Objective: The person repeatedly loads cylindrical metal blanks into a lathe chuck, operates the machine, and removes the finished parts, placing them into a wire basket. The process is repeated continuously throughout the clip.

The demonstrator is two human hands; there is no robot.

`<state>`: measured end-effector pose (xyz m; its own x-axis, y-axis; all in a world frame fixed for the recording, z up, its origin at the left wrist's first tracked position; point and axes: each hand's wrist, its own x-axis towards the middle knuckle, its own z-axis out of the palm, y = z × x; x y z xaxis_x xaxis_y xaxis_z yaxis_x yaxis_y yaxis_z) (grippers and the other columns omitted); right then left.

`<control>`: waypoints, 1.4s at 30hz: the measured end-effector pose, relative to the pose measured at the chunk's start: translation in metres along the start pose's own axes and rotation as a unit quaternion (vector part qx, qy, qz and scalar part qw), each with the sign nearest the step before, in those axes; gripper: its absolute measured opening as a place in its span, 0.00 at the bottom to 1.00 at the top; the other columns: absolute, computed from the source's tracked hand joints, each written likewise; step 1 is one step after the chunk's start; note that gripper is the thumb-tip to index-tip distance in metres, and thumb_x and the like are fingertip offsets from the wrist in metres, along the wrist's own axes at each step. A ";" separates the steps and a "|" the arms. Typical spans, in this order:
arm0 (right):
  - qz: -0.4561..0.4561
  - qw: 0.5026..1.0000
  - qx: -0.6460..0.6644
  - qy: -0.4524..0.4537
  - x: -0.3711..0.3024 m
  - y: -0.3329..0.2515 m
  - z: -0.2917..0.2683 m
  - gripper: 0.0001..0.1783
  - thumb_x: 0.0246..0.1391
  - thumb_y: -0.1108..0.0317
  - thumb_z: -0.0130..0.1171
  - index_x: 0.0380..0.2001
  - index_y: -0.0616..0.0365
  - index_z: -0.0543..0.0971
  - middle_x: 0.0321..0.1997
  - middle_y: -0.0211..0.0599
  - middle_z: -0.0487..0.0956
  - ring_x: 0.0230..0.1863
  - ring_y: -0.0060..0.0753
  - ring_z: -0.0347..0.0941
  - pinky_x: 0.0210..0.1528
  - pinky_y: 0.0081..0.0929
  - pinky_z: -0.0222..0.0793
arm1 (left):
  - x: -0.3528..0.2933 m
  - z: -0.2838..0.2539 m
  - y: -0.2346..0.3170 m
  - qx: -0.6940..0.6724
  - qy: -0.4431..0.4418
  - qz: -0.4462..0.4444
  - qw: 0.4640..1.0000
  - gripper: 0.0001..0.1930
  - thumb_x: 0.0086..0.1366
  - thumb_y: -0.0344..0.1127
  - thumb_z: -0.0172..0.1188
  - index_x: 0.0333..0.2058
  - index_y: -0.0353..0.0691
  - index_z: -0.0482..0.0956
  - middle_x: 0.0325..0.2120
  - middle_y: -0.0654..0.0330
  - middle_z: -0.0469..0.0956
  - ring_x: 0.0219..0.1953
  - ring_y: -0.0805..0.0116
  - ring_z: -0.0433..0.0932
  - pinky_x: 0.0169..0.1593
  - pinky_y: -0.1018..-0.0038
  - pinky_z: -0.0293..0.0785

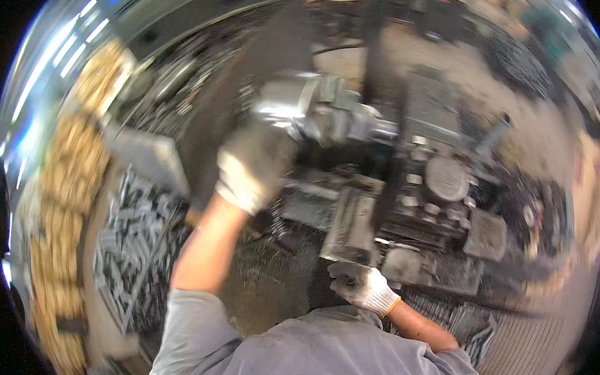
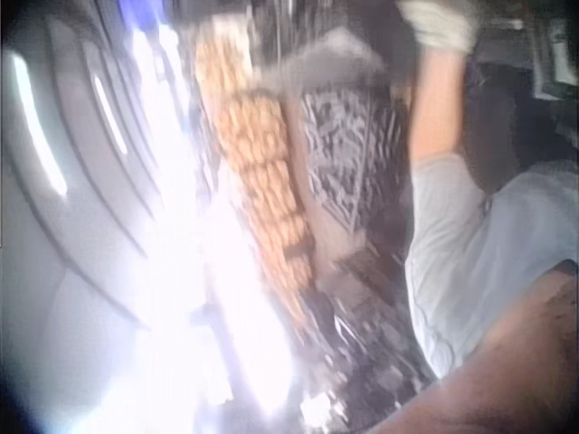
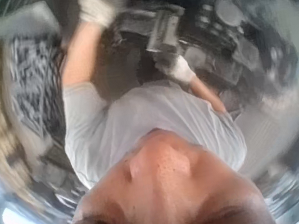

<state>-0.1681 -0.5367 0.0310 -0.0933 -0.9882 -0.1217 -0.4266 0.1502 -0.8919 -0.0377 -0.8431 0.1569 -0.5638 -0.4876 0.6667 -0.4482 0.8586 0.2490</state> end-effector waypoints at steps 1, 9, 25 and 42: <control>-0.033 0.999 0.008 -0.028 0.008 0.002 0.013 0.21 0.59 0.61 0.70 0.54 0.55 0.85 0.49 0.42 0.89 0.47 0.39 0.88 0.52 0.35 0.83 | -0.061 0.000 0.011 -0.075 -0.045 -0.020 0.996 0.07 0.62 0.33 0.70 0.39 0.43 0.86 0.30 0.49 0.85 0.32 0.48 0.86 0.37 0.56 0.83; 0.063 0.939 -0.052 -0.334 0.039 -0.001 0.202 0.21 0.57 0.68 0.69 0.53 0.66 0.85 0.48 0.48 0.89 0.49 0.37 0.87 0.56 0.31 0.80 | -0.698 -0.173 0.127 0.111 0.089 -0.805 0.576 0.17 0.76 0.44 0.52 0.48 0.42 0.87 0.44 0.48 0.87 0.47 0.48 0.86 0.50 0.56 0.82; -0.285 0.579 -0.477 -0.597 0.017 -0.085 0.605 0.24 0.53 0.51 0.65 0.49 0.51 0.89 0.50 0.53 0.87 0.52 0.56 0.84 0.57 0.43 0.79 | -0.982 -0.249 0.609 0.219 0.425 -0.861 -0.171 0.14 0.77 0.36 0.53 0.51 0.39 0.85 0.48 0.52 0.85 0.49 0.61 0.84 0.53 0.67 0.80; -0.206 0.713 -0.392 -0.543 0.223 -0.133 0.729 0.23 0.51 0.53 0.69 0.47 0.56 0.89 0.48 0.46 0.89 0.51 0.46 0.85 0.57 0.39 0.78 | -0.981 -0.211 0.257 -0.111 0.633 -0.763 -0.068 0.15 0.75 0.37 0.61 0.53 0.33 0.82 0.42 0.54 0.85 0.44 0.64 0.83 0.52 0.67 0.79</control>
<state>0.5238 -0.7997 -0.1955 0.7563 -0.3299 -0.5650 -0.6275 -0.6102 -0.4837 0.5468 -0.1109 -0.2855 0.3835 0.4001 -0.8324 0.8826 0.1065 0.4578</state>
